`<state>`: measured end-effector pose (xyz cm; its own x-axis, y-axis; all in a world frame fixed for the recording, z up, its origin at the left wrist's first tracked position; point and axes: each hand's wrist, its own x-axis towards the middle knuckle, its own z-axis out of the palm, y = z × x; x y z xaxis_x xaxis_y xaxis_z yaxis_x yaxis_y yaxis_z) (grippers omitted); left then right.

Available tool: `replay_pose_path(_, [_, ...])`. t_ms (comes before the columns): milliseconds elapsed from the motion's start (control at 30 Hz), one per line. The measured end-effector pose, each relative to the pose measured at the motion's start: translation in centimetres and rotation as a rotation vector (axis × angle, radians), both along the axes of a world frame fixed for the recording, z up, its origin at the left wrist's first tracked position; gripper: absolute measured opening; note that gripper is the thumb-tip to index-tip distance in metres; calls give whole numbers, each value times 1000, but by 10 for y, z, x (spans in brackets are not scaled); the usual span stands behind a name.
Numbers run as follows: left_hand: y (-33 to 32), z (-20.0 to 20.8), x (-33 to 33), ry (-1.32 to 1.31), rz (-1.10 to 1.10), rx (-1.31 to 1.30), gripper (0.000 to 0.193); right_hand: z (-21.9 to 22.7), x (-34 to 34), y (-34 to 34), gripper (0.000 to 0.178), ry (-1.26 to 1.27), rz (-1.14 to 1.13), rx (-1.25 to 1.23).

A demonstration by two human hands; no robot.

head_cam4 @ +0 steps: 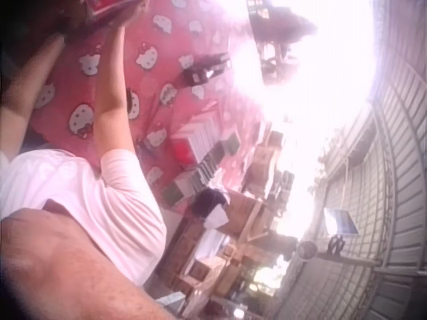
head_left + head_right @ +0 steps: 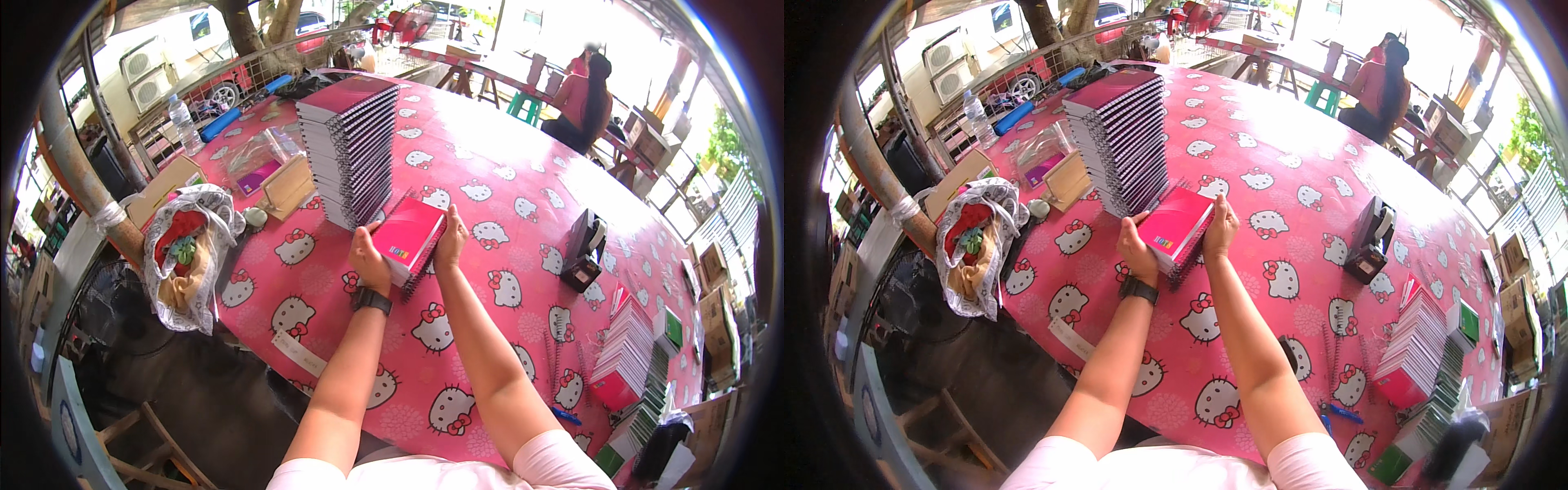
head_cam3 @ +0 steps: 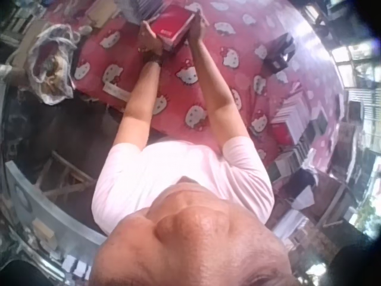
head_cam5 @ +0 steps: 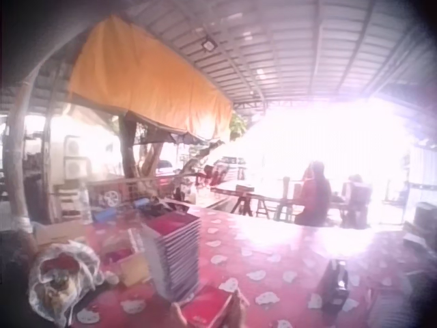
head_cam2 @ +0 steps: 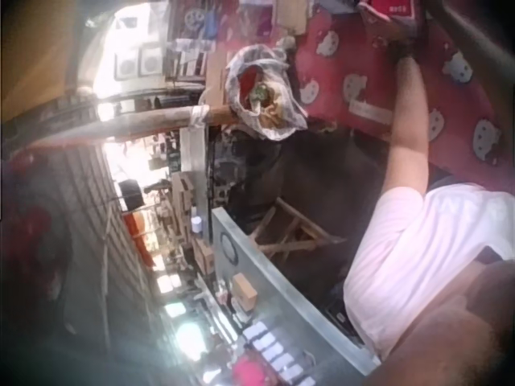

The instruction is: The person assembles spiral-bound notebooks by inserting a metal coil into the punched holes of stacked paper and covers. They use a black plastic tool to guide the coil and a pair of pliers to crimp the ends, then stack the finished notebooks on the table.

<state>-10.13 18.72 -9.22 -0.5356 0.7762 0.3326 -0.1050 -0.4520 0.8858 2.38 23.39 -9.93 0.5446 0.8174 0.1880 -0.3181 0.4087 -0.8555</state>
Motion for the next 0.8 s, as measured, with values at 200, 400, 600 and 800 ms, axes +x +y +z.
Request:
replay_pose_path(200, [-1, -11, -2, -150, -115, -92, 68, -21, -4, -4, 39, 2, -34, 29])
replay_pose_path(400, [2, -13, -7, -127, -60, -50, 63, -13, -10, -11, 36, -30, 5, 24])
replay_pose_path(600, [-3, -2, -10, 86, -49, 33, 43, 6, -15, -19, 24, -85, 12, 93])
replay_pose_path(800, [1, -9, -13, 44, -66, 37, 45, 3, -22, -19, 22, -108, 14, 63])
